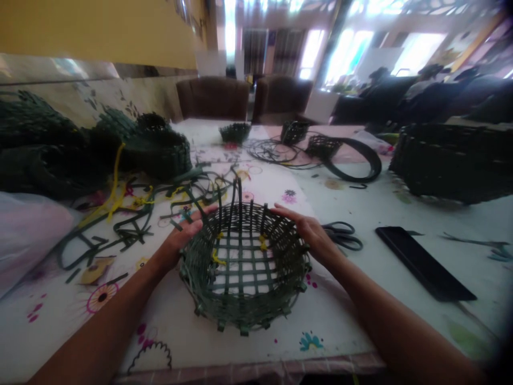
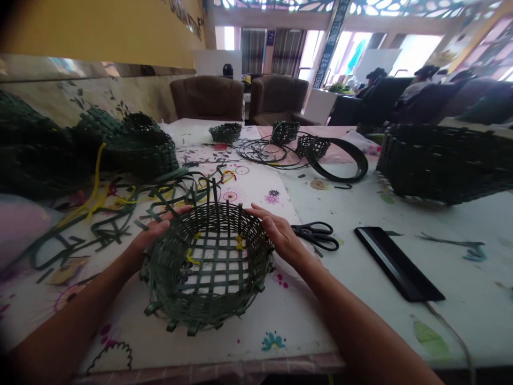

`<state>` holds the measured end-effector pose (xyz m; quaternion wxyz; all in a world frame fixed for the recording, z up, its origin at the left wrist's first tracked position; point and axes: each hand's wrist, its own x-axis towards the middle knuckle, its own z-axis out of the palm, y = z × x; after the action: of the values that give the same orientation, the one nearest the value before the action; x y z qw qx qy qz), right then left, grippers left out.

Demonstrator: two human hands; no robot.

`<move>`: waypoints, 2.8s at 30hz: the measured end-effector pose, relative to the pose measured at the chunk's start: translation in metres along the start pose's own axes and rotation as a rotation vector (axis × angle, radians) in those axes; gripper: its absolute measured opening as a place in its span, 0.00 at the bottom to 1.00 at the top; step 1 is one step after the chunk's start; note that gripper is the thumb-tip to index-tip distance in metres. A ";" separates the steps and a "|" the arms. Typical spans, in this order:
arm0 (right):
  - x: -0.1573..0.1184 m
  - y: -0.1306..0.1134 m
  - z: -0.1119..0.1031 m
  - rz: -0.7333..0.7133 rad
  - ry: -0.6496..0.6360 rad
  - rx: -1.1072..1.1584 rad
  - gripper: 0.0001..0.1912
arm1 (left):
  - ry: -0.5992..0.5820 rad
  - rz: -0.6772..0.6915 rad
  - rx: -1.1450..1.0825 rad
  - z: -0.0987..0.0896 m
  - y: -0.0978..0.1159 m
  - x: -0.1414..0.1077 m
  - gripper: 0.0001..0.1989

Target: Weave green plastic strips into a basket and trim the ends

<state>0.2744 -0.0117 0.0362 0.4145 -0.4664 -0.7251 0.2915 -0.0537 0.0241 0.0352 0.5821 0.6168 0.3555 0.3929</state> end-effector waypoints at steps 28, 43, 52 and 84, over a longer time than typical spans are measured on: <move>0.064 -0.062 0.018 -0.179 -0.253 -0.740 0.20 | -0.103 -0.030 -0.074 0.003 0.009 -0.002 0.35; 0.072 -0.068 0.022 -0.151 -0.293 -0.722 0.18 | -0.044 0.045 -0.113 0.003 0.002 -0.001 0.31; 0.096 -0.072 0.032 -0.156 -0.030 -0.535 0.16 | -0.043 0.075 -0.174 0.004 0.008 -0.004 0.30; 0.161 -0.094 0.026 -0.413 -0.496 -1.070 0.08 | 0.047 0.158 0.059 0.008 0.006 -0.001 0.12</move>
<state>0.1753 0.0981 0.1524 -0.0096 -0.3779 -0.9205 -0.0988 -0.0473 0.0197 0.0410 0.5222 0.6503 0.3308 0.4415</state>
